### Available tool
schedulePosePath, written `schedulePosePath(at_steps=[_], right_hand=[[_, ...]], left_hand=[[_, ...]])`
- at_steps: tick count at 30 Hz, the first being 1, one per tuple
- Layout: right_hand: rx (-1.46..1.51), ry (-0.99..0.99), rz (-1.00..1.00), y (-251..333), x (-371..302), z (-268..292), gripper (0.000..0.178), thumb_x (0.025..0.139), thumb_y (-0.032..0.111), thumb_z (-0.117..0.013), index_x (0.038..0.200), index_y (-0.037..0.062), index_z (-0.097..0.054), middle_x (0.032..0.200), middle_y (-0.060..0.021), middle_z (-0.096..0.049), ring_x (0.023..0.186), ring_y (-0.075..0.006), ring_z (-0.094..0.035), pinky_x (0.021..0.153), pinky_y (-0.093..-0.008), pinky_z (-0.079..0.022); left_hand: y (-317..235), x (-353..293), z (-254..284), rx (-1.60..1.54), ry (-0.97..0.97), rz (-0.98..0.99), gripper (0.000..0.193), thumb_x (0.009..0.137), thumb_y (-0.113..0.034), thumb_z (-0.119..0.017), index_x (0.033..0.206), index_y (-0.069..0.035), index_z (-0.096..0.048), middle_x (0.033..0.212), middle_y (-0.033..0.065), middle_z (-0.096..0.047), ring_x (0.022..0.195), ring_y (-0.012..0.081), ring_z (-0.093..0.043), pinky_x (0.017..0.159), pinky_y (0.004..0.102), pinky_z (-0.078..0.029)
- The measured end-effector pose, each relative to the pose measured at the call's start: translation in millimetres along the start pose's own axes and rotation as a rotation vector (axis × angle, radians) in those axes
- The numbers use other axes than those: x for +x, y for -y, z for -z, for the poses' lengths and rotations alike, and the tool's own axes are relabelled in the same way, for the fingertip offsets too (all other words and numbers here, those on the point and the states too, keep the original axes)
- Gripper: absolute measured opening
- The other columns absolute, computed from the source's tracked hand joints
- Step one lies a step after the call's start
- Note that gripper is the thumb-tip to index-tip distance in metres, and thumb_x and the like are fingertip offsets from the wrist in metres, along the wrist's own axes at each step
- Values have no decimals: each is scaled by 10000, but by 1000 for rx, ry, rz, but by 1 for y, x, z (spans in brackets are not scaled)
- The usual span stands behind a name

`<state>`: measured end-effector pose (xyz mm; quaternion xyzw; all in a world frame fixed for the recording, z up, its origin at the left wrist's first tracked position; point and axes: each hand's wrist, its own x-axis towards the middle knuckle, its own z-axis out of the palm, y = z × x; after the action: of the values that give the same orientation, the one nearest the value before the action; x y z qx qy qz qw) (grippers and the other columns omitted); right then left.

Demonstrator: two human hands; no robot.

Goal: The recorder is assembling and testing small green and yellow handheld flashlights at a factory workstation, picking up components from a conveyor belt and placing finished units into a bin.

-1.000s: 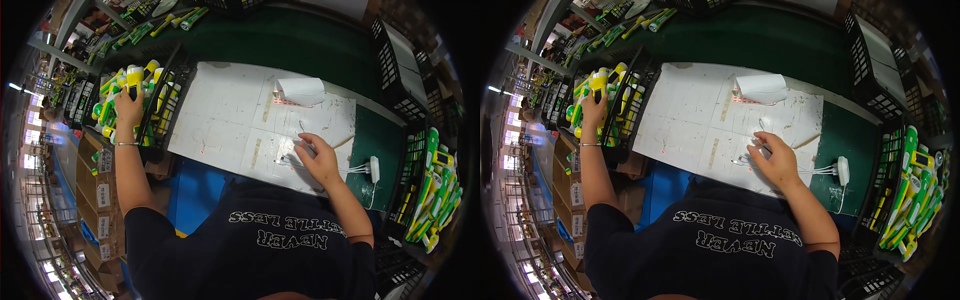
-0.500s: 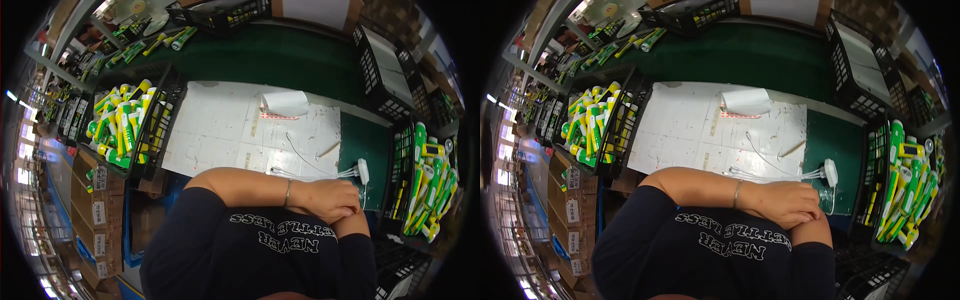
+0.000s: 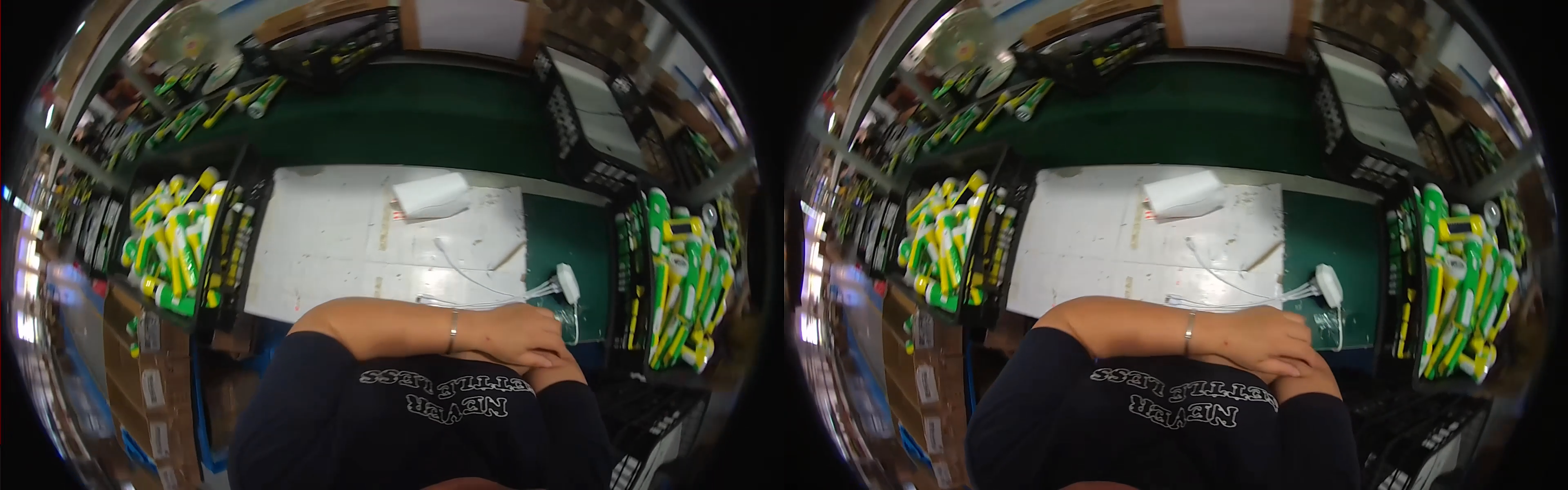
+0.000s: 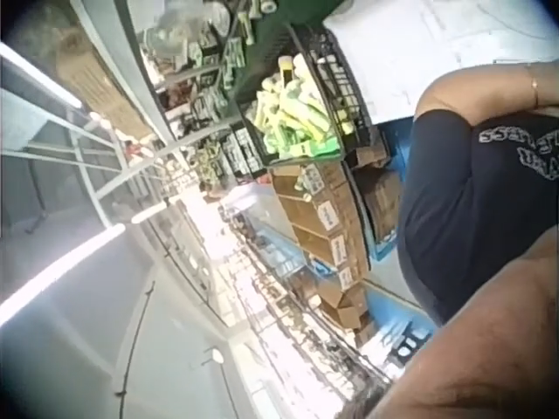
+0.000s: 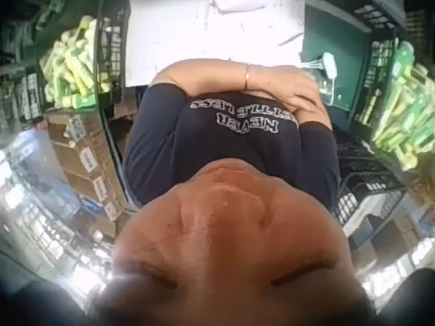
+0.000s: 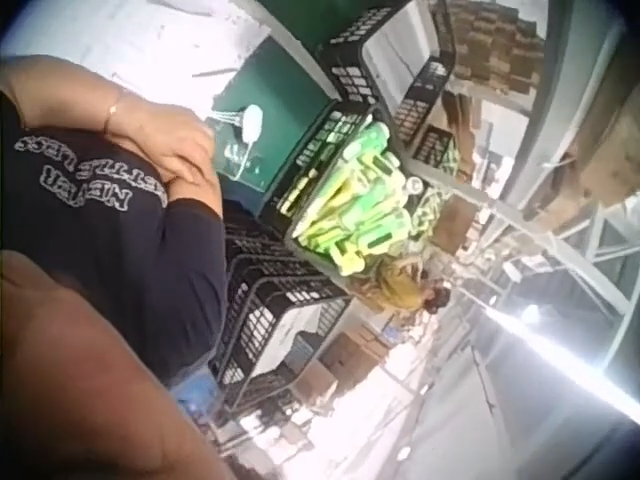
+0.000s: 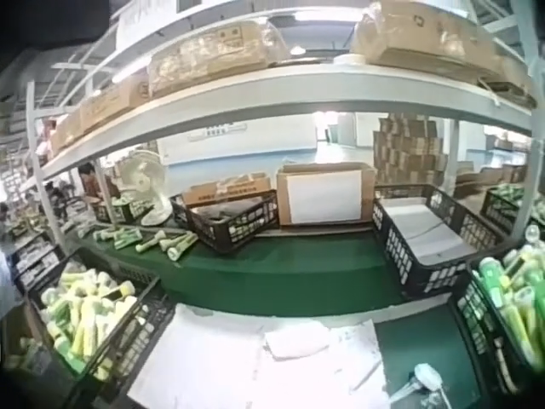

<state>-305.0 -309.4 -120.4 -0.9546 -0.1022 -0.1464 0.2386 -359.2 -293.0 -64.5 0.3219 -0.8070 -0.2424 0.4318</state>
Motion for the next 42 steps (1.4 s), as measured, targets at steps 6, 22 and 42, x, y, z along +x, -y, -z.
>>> schedulePosePath(at_steps=[6,22,42], right_hand=[[-153,-191,-405,-25,-88,38,276,801,295,-588,995,101,-611,1006,-90,-613,952,-256,-586,776,-375,-478],[-255,-385,-731,-12,-179,51,264,802,291,-587,983,101,-611,991,-89,-613,943,-259,-586,773,-380,-478],[-162,-420,-674,-18,-177,32,250,802,285,-586,969,101,-612,972,-87,-614,932,-262,-586,771,-385,-477]], left_hand=[[11,-3,6,108,-48,-78,145,760,-221,-643,805,-92,-594,873,55,-584,814,258,-559,695,341,-472],[-10,7,-1,59,15,70,187,685,-145,-728,834,-81,-635,833,50,-597,735,235,-577,630,310,-473],[-4,6,-7,64,-148,38,223,685,-210,-750,824,-71,-644,794,59,-597,684,204,-582,562,275,-469]])
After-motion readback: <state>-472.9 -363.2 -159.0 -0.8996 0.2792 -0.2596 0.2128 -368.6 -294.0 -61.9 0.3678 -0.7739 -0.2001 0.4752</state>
